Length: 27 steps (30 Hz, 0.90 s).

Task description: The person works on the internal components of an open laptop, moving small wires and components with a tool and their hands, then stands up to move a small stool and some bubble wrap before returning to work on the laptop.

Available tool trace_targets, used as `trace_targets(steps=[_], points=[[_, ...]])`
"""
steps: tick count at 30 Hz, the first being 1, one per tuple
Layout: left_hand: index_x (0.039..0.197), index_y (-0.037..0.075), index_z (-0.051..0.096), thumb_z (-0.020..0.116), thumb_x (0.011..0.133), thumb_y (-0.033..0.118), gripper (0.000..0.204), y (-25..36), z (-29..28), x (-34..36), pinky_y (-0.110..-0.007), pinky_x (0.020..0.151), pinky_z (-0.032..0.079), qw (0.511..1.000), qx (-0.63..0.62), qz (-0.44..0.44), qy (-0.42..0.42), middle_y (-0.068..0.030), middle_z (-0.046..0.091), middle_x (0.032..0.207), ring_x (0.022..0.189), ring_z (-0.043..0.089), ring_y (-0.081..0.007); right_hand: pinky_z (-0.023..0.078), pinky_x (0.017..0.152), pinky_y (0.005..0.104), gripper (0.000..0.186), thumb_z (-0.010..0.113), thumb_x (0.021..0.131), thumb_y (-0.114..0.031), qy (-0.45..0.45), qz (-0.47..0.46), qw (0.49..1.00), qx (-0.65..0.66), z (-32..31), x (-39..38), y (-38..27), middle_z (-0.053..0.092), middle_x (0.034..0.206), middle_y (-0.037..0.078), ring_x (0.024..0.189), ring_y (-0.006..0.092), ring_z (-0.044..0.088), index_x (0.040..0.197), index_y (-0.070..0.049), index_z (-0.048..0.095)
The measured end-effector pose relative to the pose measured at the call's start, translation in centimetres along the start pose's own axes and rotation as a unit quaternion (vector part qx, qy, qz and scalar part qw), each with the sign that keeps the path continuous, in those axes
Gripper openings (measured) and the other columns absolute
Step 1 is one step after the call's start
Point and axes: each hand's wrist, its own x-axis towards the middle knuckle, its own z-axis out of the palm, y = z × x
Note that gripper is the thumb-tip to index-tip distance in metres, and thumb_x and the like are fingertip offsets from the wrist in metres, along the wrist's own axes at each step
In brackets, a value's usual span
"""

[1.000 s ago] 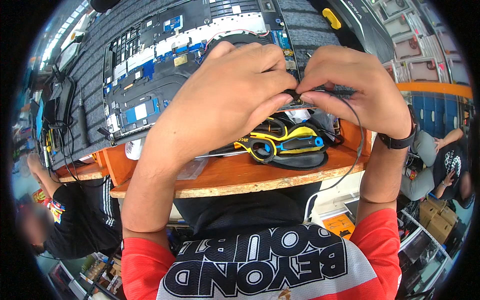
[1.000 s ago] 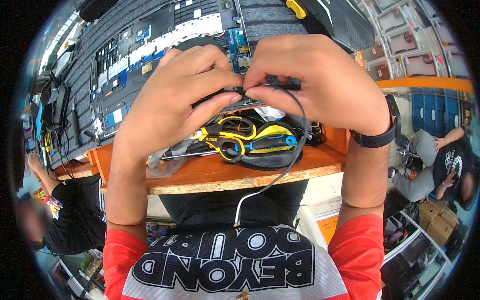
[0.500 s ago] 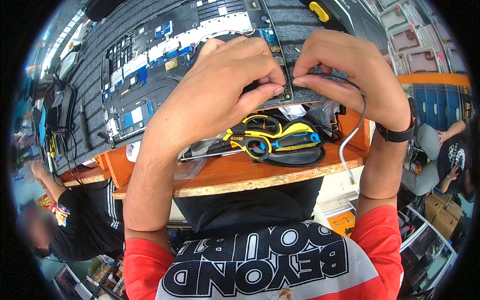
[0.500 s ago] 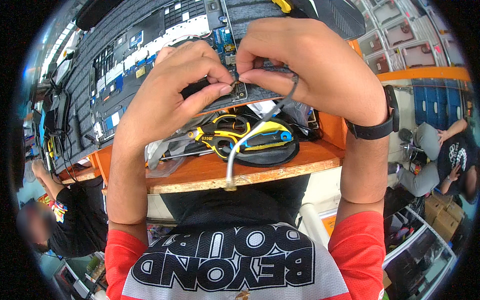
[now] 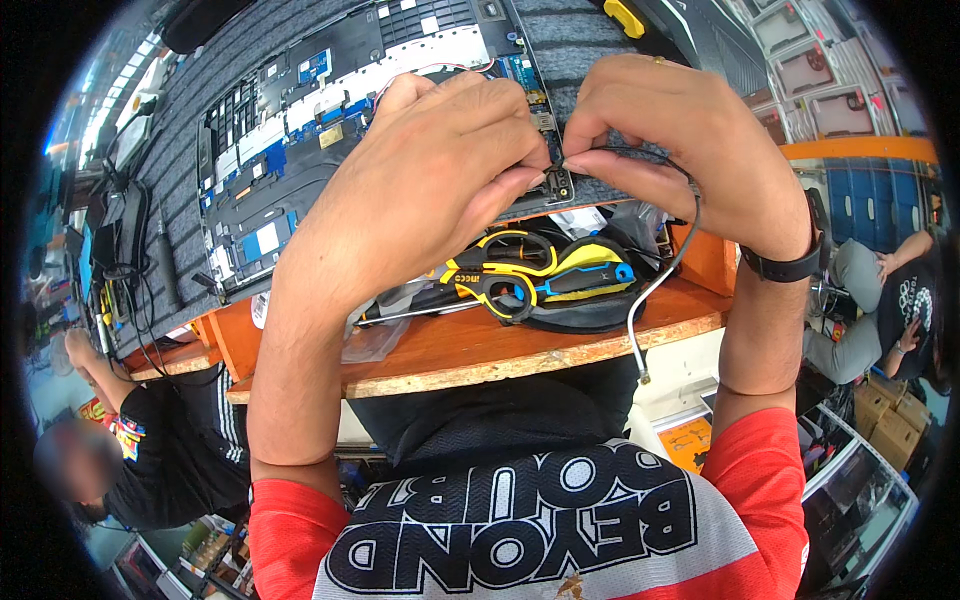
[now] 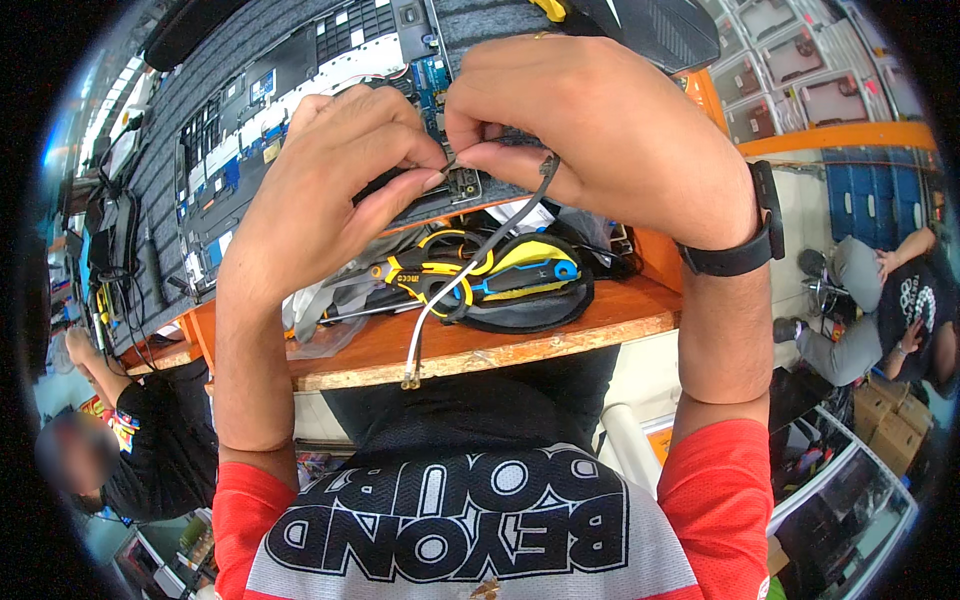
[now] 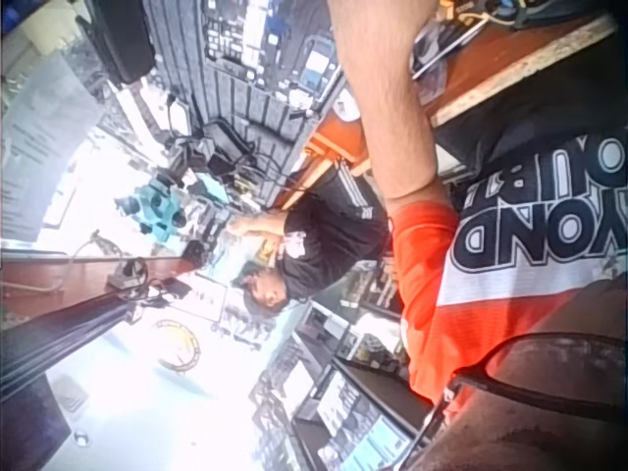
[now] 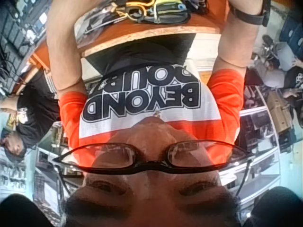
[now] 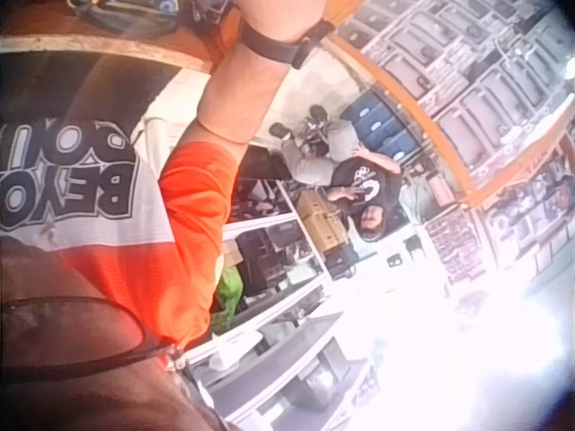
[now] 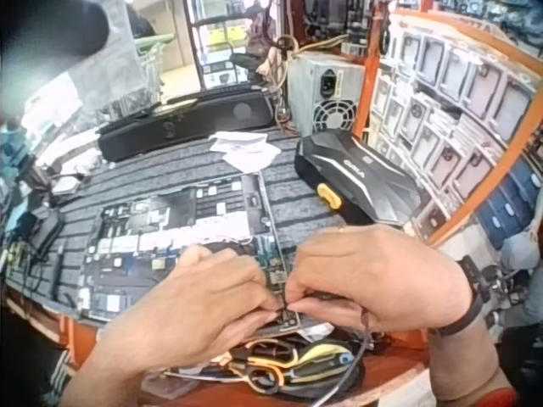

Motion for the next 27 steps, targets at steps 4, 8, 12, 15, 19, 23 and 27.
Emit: trace_targets(steps=[4,8,12,15,19,23,27], points=[[0.100,0.011,0.071,0.077,0.092,0.016,0.011,-0.04,-0.15,-0.16,-0.039,0.090,0.039,1.000,0.010,0.001,-0.020,-0.0018,0.063,0.101,0.100,0.061,-0.0243,0.050,0.073,0.0410,0.016,0.080,0.089,-0.009,-0.002,0.004,1.000,-0.006,0.25,0.00,-0.04,0.065,0.092,0.011,0.085,0.0326,0.064,0.098,-0.003,0.068],[0.102,0.011,0.072,0.076,0.094,0.016,0.011,-0.15,-0.42,-0.27,-0.039,0.090,0.039,0.999,-0.009,0.001,-0.034,-0.0028,0.064,0.102,0.101,0.060,-0.0247,0.050,0.073,0.0416,0.017,0.079,0.090,-0.010,-0.005,0.010,1.000,-0.011,0.30,0.04,-0.20,0.065,0.092,0.011,0.085,0.0331,0.064,0.099,-0.003,0.067],[0.103,0.010,0.072,0.076,0.094,0.016,0.011,-0.26,-0.39,-0.26,-0.039,0.090,0.040,0.999,-0.026,0.003,-0.028,-0.0034,0.064,0.103,0.101,0.060,-0.0251,0.050,0.074,0.0418,0.017,0.079,0.090,-0.011,-0.009,0.015,1.000,-0.019,0.30,-0.05,-0.21,0.064,0.092,0.011,0.086,0.0339,0.064,0.099,-0.003,0.066],[0.103,0.010,0.072,0.076,0.094,0.016,0.011,-0.20,-0.28,-0.13,-0.039,0.090,0.040,1.000,-0.015,0.003,-0.026,-0.0035,0.064,0.103,0.101,0.060,-0.0253,0.050,0.074,0.0418,0.017,0.078,0.090,-0.011,-0.014,0.015,1.000,-0.020,0.06,-0.10,-0.24,0.064,0.092,0.011,0.086,0.0342,0.064,0.098,-0.003,0.066],[0.103,0.010,0.072,0.075,0.094,0.016,0.012,0.04,-0.21,0.01,-0.039,0.090,0.040,1.000,-0.007,0.011,-0.022,-0.0039,0.064,0.103,0.101,0.060,-0.0258,0.050,0.075,0.0421,0.017,0.078,0.089,-0.011,-0.023,0.010,0.999,-0.023,-0.17,-0.31,-0.18,0.064,0.092,0.011,0.086,0.0343,0.063,0.098,-0.003,0.066],[0.104,0.010,0.071,0.075,0.094,0.015,0.012,0.14,-0.12,0.09,-0.039,0.089,0.040,1.000,-0.005,0.015,-0.015,-0.0048,0.062,0.101,0.100,0.060,-0.0265,0.050,0.076,0.0421,0.017,0.078,0.089,-0.011,-0.027,0.023,0.999,-0.032,-0.10,-0.48,-0.30,0.064,0.091,0.011,0.087,0.0346,0.064,0.097,-0.003,0.066],[0.104,0.009,0.069,0.074,0.094,0.015,0.012,0.09,0.34,-0.03,-0.039,0.089,0.040,1.000,-0.004,0.004,-0.008,-0.0056,0.060,0.099,0.098,0.059,-0.0270,0.050,0.076,0.0421,0.017,0.078,0.089,-0.010,-0.025,0.022,0.999,-0.037,-0.07,-0.35,-0.28,0.064,0.092,0.011,0.087,0.0346,0.064,0.098,-0.003,0.066]])
